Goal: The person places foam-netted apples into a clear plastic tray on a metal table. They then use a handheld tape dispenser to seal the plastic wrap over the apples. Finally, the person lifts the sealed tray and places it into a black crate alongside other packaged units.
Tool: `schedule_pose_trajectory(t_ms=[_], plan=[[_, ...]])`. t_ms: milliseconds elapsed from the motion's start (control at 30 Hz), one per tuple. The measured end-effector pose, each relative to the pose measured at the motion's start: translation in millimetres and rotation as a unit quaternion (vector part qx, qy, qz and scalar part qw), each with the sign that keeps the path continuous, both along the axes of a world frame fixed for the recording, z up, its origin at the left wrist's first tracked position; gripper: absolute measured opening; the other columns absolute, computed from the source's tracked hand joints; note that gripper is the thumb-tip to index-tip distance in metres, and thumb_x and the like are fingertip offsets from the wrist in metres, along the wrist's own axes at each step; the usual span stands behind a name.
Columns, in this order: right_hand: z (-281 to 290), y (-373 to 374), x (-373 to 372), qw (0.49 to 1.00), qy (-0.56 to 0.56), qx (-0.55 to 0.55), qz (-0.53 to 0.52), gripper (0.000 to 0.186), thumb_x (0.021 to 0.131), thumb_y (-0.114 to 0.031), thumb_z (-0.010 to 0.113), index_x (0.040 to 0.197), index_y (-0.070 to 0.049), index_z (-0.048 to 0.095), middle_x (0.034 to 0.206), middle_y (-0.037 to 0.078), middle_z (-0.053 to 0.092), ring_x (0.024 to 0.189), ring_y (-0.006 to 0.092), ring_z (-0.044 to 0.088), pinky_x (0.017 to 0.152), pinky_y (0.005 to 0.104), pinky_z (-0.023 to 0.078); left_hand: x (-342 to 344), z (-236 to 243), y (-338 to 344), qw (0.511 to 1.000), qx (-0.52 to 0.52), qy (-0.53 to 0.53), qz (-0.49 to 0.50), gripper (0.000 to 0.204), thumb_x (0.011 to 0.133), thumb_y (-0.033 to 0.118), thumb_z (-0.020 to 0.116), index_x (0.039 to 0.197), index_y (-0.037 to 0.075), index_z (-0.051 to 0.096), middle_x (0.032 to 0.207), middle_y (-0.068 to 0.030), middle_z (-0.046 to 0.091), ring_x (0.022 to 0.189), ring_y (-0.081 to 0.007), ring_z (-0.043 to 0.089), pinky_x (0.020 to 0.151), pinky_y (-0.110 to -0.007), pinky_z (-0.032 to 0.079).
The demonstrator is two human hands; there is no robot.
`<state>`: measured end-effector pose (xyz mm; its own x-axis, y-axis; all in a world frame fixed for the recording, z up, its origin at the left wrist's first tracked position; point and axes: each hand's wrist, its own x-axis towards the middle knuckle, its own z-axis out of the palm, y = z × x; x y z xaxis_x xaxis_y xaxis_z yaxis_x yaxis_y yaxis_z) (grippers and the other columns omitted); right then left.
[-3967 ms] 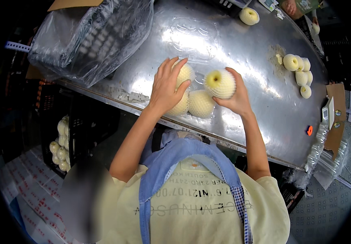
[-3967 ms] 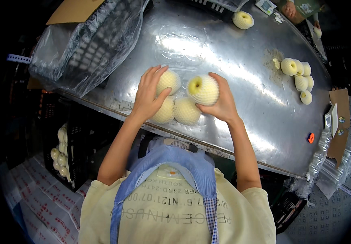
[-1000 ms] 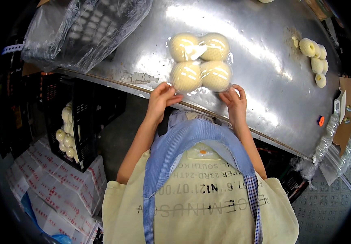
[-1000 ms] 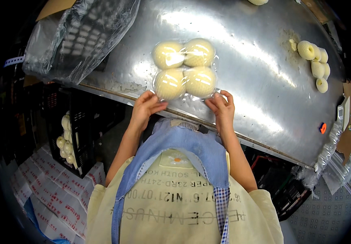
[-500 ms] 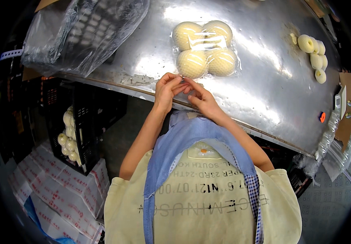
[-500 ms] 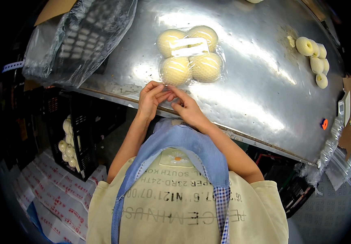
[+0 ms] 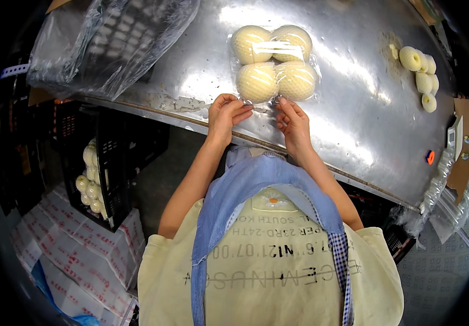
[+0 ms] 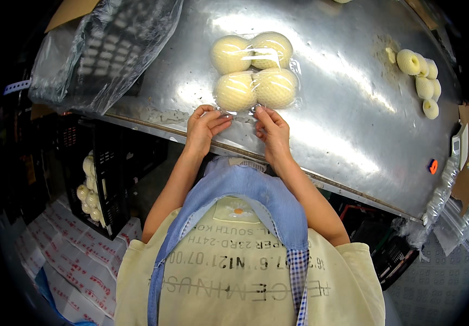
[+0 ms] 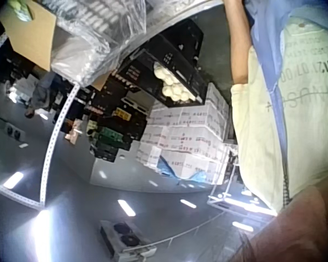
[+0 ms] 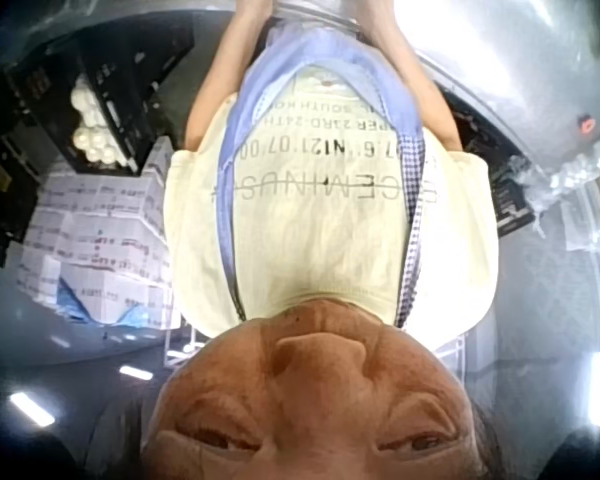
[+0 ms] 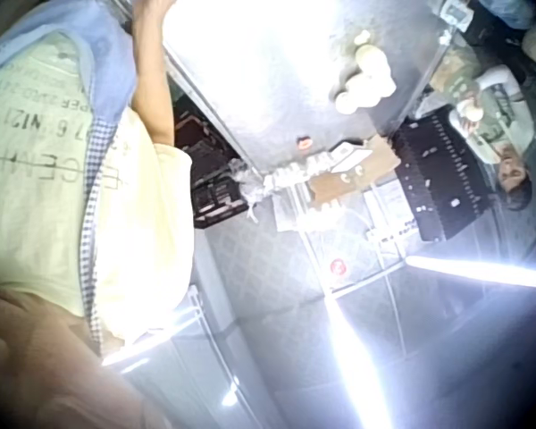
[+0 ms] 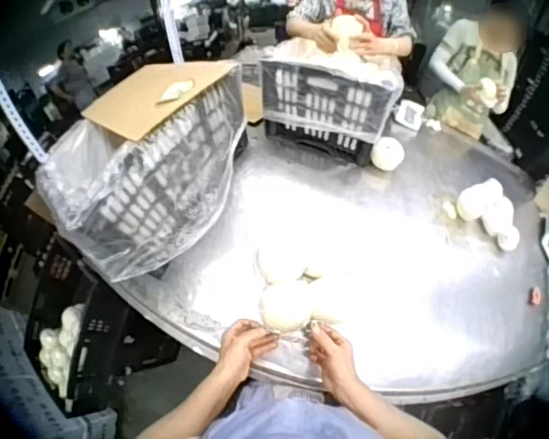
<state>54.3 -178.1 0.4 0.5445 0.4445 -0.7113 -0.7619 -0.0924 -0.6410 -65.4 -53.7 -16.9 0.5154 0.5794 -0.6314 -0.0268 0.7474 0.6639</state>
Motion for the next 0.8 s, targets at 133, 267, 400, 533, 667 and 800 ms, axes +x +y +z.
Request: schedule_pose_trajectory(t_ms=[133,267,400,533,667,800], plan=[[2,7,-4,0.999,0.012,-0.024,-0.025,0.017,0.082,-0.022,0.069,0.09,-0.008,0.063,0.077,-0.002,0.059,0.061,0.0044,0.045,0.054,0.0188,0.035,1,4,0,1.0,0.002,-0.007,0.008,0.014,0.082,0.006,0.059,0.091,-0.001,0.052,0.087,-0.0138,0.058,0.084,-0.0285,0.066,0.073,-0.034,0.058],[-6,9,-5,0.998,0.008,-0.037,-0.048,0.013,0.08,-0.019,0.069,0.083,-0.009,0.062,0.074,-0.003,0.057,0.06,0.0056,0.044,0.055,0.0185,0.034,1,4,-2,1.0,0.0,0.004,0.004,0.015,0.084,0.007,0.061,0.092,-0.002,0.053,0.089,-0.0147,0.06,0.083,-0.0289,0.066,0.073,-0.035,0.058],[-15,6,-5,0.998,0.003,-0.034,-0.052,0.013,0.078,-0.017,0.07,0.078,-0.008,0.061,0.071,-0.002,0.054,0.061,0.0076,0.046,0.054,0.0195,0.037,2,-7,-7,0.999,0.046,0.025,0.007,0.006,0.085,0.003,0.057,0.087,-0.001,0.053,0.087,-0.0151,0.062,0.081,-0.0288,0.067,0.073,-0.034,0.058],[-9,10,-4,0.995,0.032,-0.068,-0.072,0.019,0.077,-0.02,0.072,0.079,-0.005,0.059,0.07,0.001,0.054,0.062,0.0095,0.05,0.055,0.0221,0.043,6,-9,-12,0.994,0.093,0.05,0.019,0.007,0.085,0.0,0.056,0.079,-0.001,0.052,0.081,-0.0151,0.062,0.076,-0.0272,0.067,0.069,-0.033,0.058],[-14,8,-3,0.991,0.048,-0.102,-0.072,0.026,0.078,-0.021,0.072,0.085,-0.002,0.057,0.074,0.003,0.055,0.065,0.0119,0.054,0.059,0.0236,0.049,8,-11,-12,0.993,0.099,0.06,0.028,0.007,0.084,-0.004,0.054,0.078,-0.005,0.05,0.079,-0.0155,0.06,0.07,-0.0239,0.067,0.06,-0.03,0.059],[-18,9,-4,0.995,0.058,-0.015,-0.076,0.027,0.08,-0.02,0.07,0.09,0.0,0.056,0.081,0.006,0.058,0.073,0.0148,0.059,0.066,0.0257,0.051,9,-9,-11,0.992,0.105,0.07,0.025,0.009,0.082,-0.005,0.054,0.076,-0.004,0.049,0.078,-0.0156,0.06,0.07,-0.0244,0.067,0.058,-0.03,0.059]])
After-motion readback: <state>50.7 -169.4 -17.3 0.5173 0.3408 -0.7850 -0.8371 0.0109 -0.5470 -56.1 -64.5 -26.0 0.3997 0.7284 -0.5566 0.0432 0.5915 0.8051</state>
